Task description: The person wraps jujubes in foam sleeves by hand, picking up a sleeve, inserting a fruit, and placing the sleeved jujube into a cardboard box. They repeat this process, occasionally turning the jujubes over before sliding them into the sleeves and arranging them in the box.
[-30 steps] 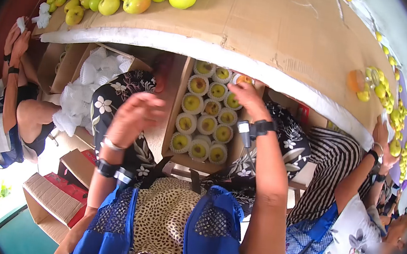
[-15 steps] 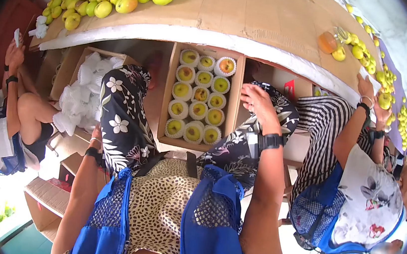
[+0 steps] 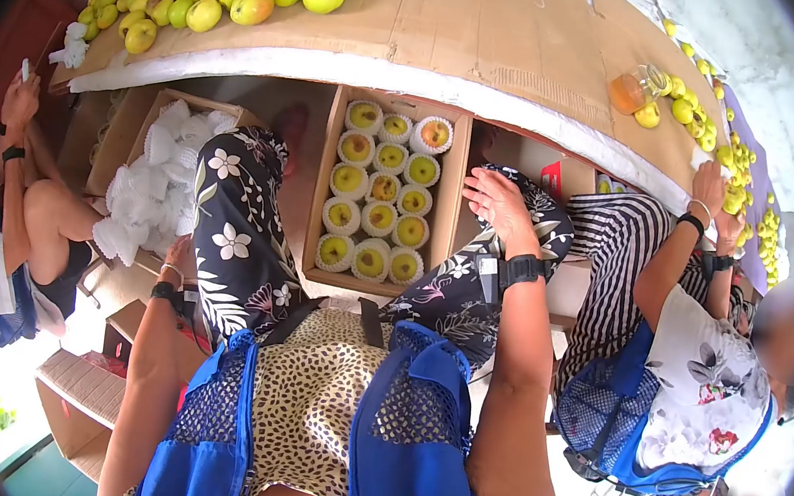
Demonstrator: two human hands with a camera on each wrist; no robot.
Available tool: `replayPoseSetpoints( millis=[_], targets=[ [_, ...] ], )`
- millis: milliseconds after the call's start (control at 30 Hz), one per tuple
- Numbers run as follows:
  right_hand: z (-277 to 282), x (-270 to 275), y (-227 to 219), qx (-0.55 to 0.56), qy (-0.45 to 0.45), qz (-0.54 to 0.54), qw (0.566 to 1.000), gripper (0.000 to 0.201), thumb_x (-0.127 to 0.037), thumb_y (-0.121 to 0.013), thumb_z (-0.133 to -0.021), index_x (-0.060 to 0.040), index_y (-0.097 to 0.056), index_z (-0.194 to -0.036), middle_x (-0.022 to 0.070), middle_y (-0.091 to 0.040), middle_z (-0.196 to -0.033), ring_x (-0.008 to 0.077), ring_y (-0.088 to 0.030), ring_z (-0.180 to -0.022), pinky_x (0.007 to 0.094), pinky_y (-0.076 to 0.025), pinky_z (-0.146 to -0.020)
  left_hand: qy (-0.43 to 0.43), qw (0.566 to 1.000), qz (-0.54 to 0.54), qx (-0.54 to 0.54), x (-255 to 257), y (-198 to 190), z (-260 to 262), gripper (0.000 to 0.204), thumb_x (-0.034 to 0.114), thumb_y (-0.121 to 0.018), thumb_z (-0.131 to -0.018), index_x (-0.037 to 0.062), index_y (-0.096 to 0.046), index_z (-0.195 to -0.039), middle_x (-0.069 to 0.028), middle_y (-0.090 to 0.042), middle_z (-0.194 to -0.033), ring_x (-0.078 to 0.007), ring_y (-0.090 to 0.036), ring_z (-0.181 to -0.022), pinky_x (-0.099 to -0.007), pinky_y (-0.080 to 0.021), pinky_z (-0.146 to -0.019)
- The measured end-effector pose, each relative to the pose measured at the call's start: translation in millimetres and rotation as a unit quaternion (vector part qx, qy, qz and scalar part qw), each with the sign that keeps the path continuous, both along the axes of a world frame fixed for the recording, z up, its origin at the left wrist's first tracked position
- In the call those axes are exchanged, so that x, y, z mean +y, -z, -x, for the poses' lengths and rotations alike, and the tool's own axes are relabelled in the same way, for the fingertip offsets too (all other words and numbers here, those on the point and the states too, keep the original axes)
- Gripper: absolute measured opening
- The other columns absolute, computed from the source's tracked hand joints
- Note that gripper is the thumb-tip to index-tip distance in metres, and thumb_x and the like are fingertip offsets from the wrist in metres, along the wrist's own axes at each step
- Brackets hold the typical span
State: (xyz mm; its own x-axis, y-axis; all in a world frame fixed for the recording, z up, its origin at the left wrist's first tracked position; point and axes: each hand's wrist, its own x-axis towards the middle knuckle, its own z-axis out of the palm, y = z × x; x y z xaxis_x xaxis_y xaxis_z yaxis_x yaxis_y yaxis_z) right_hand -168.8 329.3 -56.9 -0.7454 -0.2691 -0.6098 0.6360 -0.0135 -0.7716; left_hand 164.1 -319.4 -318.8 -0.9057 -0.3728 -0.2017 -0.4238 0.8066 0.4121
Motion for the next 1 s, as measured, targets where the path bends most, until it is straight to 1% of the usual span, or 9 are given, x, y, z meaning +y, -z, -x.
replayPoseSetpoints(
  millis=[33, 133, 233, 333, 433, 467, 600, 833, 1000],
  targets=[
    [0.2, -0.1, 0.4, -0.003, 0.001, -0.003, 1.000, 0.039, -0.030, -0.058, -0.086, -0.0064, -0.051, -0.117, 0.0087, -0.058, -0.111, 0.0193, -0.057, -0.098, 0.0307, -0.046, -0.078, 0.069, 0.996, 0.061, 0.000, -4.1, 10.1, -0.9, 0.035, 0.021, -0.042, -0.086, 0.0027, -0.056, -0.113, -0.0118, -0.060, -0.106, -0.0245, -0.057, -0.095, -0.0320, -0.043, -0.084],
    [2.2, -1.2, 1.2, -0.007, -0.002, -0.010, 1.000, 0.039, -0.030, -0.057, -0.087, -0.0065, -0.051, -0.117, 0.0085, -0.058, -0.110, 0.0192, -0.057, -0.097, 0.0303, -0.046, -0.078, -0.117, 0.984, -0.123, -0.055, 26.5, -40.6, 21.5, 0.037, 0.023, -0.041, -0.087, 0.0020, -0.057, -0.112, -0.0103, -0.061, -0.102, -0.0203, -0.057, -0.090, -0.0305, -0.043, -0.082],
    [3.2, -1.2, 2.9, -0.007, -0.006, -0.018, 1.000, 0.038, -0.030, -0.057, -0.087, -0.0065, -0.051, -0.116, 0.0081, -0.058, -0.110, 0.0189, -0.058, -0.096, 0.0301, -0.046, -0.077, -0.062, 0.987, -0.151, 0.013, -6.6, 7.5, 10.4, 0.034, 0.025, -0.052, -0.084, -0.0003, -0.060, -0.105, -0.0091, -0.064, -0.090, -0.0170, -0.058, -0.078, -0.0289, -0.046, -0.073],
    [3.9, -3.3, 3.1, -0.009, -0.006, -0.025, 1.000, 0.038, -0.029, -0.057, -0.087, -0.0066, -0.051, -0.116, 0.0079, -0.058, -0.111, 0.0187, -0.058, -0.096, 0.0301, -0.046, -0.077, -0.442, 0.853, -0.269, 0.068, 49.1, -66.1, 25.4, 0.045, 0.026, -0.069, -0.071, 0.0025, -0.060, -0.108, -0.0099, -0.066, -0.091, -0.0168, -0.061, -0.079, -0.0283, -0.048, -0.072],
    [4.2, -0.7, 5.4, -0.012, -0.007, -0.019, 1.000, 0.038, -0.030, -0.057, -0.087, -0.0066, -0.051, -0.117, 0.0079, -0.058, -0.112, 0.0186, -0.058, -0.097, 0.0303, -0.046, -0.077, -0.504, 0.825, -0.185, 0.175, 59.5, -84.4, 23.7, 0.022, 0.015, -0.079, -0.062, 0.0032, -0.063, -0.071, -0.0007, -0.055, -0.060, -0.0104, -0.049, -0.051, -0.0232, -0.042, -0.050],
    [5.0, -1.9, 4.3, -0.014, -0.006, -0.018, 1.000, 0.038, -0.029, -0.057, -0.087, -0.0065, -0.051, -0.117, 0.0079, -0.058, -0.112, 0.0186, -0.058, -0.097, 0.0303, -0.047, -0.077, -0.540, 0.785, -0.218, 0.210, 84.6, -128.1, 34.1, 0.022, 0.011, -0.078, -0.062, 0.0063, -0.058, -0.070, -0.0003, -0.054, -0.063, -0.0111, -0.049, -0.053, -0.0251, -0.044, -0.050],
    [8.9, -5.6, 2.4, -0.013, -0.012, -0.022, 1.000, 0.040, -0.029, -0.057, -0.087, -0.0061, -0.050, -0.118, 0.0084, -0.057, -0.113, 0.0190, -0.057, -0.098, 0.0309, -0.046, -0.078, -0.524, 0.768, -0.221, 0.296, 37.5, -48.7, -4.3, 0.034, 0.011, -0.075, -0.066, 0.0083, -0.054, -0.092, -0.0031, -0.056, -0.077, -0.0156, -0.054, -0.061, -0.0337, -0.051, -0.056],
    [7.0, -2.7, 3.9, -0.003, -0.007, 0.009, 1.000, 0.037, -0.028, -0.058, -0.086, -0.0074, -0.051, -0.116, 0.0065, -0.059, -0.108, 0.0167, -0.058, -0.094, 0.0291, -0.045, -0.077, -0.600, 0.594, -0.432, 0.317, 67.3, -120.4, 12.7, 0.030, 0.002, -0.057, -0.076, 0.0041, -0.047, -0.104, -0.0119, -0.056, -0.098, -0.0270, -0.057, -0.086, -0.0409, -0.049, -0.065],
    [7.8, -5.7, 1.5, 0.007, -0.009, 0.026, 1.000, 0.037, -0.028, -0.057, -0.087, -0.0068, -0.051, -0.117, 0.0083, -0.058, -0.111, 0.0181, -0.057, -0.096, 0.0292, -0.046, -0.077, -0.556, 0.562, -0.507, 0.344, 64.5, -159.6, 13.4, 0.031, 0.002, -0.051, -0.075, 0.0087, -0.049, -0.105, -0.0083, -0.057, -0.099, -0.0232, -0.057, -0.085, -0.0381, -0.047, -0.065]
  ],
)
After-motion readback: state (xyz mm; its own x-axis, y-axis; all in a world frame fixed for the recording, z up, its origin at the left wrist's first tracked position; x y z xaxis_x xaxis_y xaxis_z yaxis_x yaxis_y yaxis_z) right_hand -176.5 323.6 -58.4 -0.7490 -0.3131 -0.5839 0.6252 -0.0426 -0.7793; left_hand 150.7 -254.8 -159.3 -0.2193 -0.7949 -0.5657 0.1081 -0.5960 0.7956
